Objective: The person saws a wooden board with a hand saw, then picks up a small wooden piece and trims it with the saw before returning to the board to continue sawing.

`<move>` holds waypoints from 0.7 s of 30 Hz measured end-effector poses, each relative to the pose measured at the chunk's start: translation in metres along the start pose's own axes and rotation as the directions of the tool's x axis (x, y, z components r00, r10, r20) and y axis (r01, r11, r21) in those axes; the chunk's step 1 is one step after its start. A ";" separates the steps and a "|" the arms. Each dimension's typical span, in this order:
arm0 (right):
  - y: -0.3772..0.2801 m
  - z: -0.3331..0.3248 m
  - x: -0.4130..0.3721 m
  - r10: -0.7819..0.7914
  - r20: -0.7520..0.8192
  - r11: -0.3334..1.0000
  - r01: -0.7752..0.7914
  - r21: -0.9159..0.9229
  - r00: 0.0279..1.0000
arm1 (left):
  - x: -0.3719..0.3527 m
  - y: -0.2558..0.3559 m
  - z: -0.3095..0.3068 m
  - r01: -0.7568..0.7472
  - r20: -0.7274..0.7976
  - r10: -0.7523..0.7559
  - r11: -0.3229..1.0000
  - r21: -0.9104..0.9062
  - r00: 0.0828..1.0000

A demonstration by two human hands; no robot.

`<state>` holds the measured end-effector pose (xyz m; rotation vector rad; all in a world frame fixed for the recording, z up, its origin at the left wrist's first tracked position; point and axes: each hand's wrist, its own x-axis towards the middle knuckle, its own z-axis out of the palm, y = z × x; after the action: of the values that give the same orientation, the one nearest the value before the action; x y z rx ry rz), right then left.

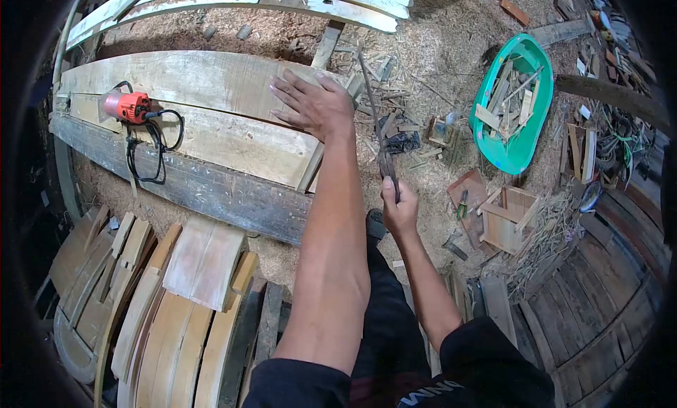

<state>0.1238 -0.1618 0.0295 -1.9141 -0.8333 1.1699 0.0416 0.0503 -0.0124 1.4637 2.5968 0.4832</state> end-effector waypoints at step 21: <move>-0.042 0.012 0.023 -0.029 0.032 0.997 0.026 0.071 0.999 | 0.004 0.000 0.003 -0.017 -0.036 0.019 0.998 0.064 0.999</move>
<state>0.1147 -0.1183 0.0509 -1.8247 -0.8228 1.2019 0.0402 0.0543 -0.0148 1.5128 2.6525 0.4370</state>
